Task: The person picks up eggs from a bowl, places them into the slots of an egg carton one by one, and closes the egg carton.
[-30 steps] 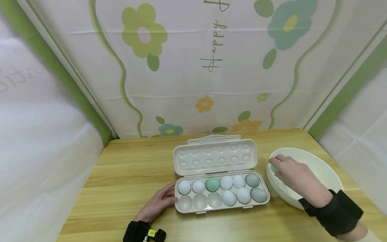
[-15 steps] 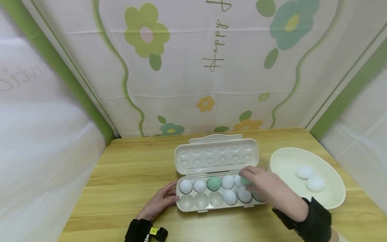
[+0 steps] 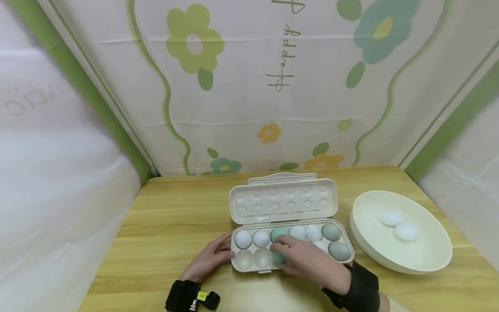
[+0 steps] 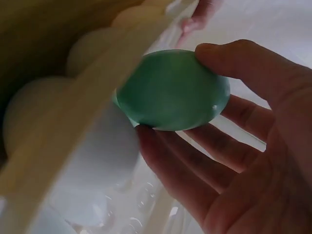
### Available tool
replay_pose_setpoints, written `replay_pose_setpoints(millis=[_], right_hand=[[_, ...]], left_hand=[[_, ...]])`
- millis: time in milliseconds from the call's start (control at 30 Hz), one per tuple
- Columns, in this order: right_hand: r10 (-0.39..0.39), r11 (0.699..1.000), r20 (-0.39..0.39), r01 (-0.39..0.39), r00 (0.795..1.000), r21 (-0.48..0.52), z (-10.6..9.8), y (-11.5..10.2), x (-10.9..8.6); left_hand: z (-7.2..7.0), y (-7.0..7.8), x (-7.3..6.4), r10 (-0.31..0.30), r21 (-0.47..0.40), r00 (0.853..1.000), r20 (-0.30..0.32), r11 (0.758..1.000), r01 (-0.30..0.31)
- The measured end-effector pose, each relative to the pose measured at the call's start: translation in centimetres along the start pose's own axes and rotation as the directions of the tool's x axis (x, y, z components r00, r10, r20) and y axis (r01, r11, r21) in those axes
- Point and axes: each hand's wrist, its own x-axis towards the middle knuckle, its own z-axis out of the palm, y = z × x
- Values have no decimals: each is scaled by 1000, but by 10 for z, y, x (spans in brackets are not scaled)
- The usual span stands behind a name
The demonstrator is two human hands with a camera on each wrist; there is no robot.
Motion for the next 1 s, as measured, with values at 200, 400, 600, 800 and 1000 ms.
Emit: replay_pose_setpoints(millis=[200,400,600,800,1000], right_hand=[[-38,999,36,37,999,13,8,4,0],[-62,998,121,62,991,4,4,8,3],[-84,993,190,98,978,-64,2,8,7],[-97,992,194,110,976,-56,3,11,6],[-79,996,166,83,983,-16,-2,13,4]], left_hand=[[2,1,1,8,-6,1000,9,1000,-8],[0,1,1,4,-9,1000,3,1000,-4],[0,0,1,-2,-10,1000,2,1000,2],[0,0,1,2,-7,1000,8,1000,-2],[0,-1,1,9,-4,1000,12,1000,-9]])
